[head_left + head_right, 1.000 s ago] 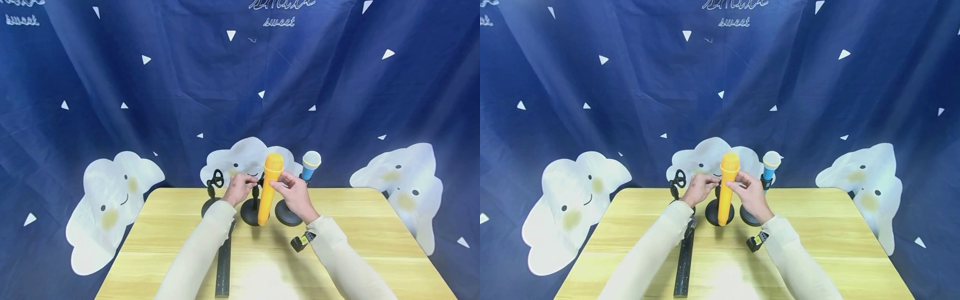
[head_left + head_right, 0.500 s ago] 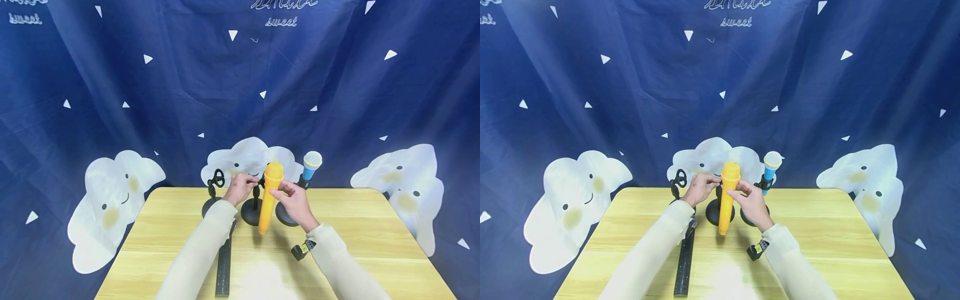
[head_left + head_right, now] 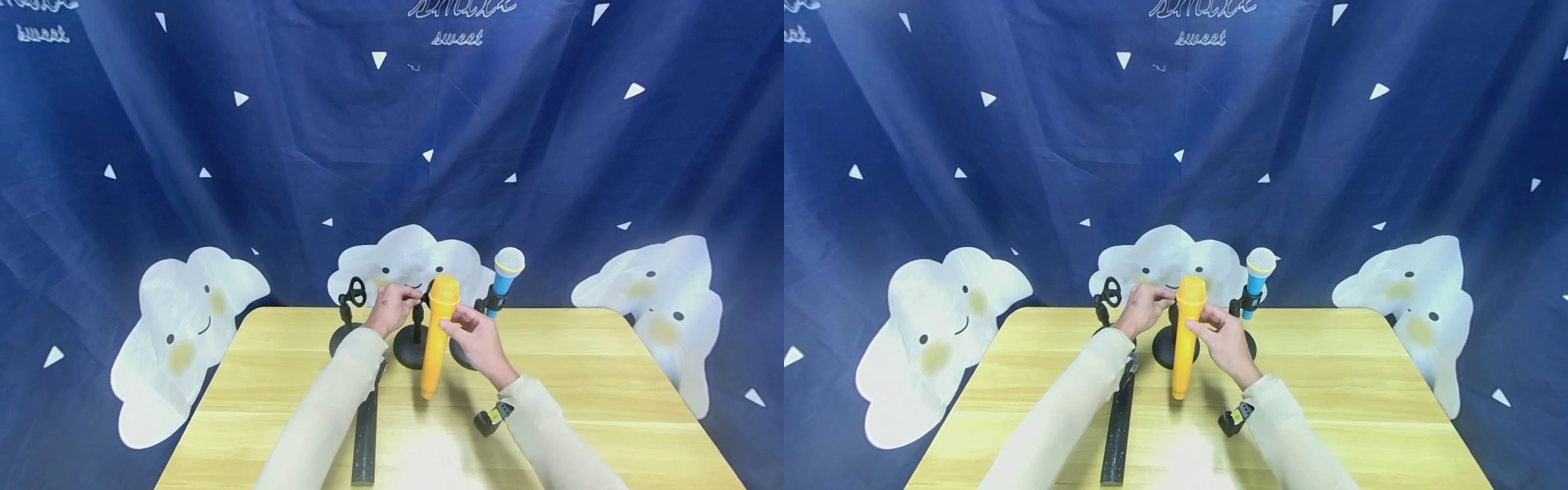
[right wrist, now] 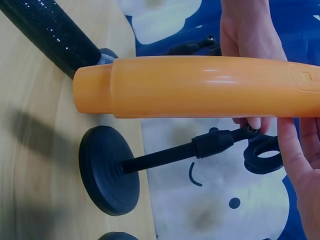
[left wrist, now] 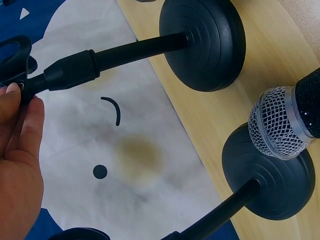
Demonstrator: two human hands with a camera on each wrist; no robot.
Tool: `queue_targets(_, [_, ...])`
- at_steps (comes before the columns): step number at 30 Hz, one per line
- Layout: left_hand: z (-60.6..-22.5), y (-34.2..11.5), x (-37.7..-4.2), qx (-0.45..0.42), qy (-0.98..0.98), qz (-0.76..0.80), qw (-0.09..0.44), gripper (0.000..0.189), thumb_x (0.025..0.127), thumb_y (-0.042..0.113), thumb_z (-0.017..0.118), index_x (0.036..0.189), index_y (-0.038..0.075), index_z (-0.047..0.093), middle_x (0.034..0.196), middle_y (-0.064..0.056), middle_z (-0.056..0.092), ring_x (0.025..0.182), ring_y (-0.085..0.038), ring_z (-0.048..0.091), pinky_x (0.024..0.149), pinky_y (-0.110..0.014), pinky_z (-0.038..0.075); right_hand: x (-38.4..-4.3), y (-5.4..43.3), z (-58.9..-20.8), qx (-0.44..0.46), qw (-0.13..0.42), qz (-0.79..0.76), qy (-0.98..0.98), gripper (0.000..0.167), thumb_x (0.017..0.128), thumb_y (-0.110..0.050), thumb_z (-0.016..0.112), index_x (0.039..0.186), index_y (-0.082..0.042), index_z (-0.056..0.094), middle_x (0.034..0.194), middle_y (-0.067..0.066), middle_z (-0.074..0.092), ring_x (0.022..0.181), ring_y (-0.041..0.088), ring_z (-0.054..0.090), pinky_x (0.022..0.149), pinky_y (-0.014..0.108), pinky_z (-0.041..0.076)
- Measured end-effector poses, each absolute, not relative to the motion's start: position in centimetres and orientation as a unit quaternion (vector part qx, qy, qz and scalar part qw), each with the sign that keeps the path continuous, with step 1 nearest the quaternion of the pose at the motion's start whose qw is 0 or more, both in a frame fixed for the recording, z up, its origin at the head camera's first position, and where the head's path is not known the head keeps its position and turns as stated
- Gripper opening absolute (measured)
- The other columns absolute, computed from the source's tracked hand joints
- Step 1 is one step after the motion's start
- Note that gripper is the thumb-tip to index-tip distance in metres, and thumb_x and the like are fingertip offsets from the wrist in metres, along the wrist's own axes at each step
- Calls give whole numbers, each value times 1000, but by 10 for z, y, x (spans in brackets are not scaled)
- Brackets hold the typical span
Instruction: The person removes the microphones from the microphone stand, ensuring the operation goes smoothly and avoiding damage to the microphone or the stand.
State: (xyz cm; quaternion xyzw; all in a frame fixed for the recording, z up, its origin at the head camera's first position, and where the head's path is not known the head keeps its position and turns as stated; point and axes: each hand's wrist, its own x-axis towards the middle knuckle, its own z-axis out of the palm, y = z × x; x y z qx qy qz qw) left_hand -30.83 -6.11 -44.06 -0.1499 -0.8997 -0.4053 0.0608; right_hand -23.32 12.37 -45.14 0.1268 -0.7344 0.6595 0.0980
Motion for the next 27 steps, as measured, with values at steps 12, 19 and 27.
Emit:
queue_targets(12, [-442,-61,-309,-149,-904,-395,65,16,92,5,71,107,6,78,114,-6,73,108,-21,69,96,-32,53,-229,119,-460,107,82,660,-739,26,89,-6,75,111,7,69,95,15,73,86,9,67,81,22,54])
queue_targets(19, [-442,-62,-311,-150,-908,-386,66,16,92,6,72,106,8,79,114,-6,73,111,-21,67,98,-34,52,-228,117,-468,97,65,660,-742,27,90,-6,75,113,7,69,98,15,73,87,10,69,82,23,56])
queue_targets(27, [-440,-62,-313,-149,-913,-376,56,17,93,6,71,107,10,79,111,-4,74,109,-20,68,97,-33,52,-225,114,-469,98,50,672,-732,27,89,-3,74,113,9,68,99,19,73,86,8,69,79,23,56])
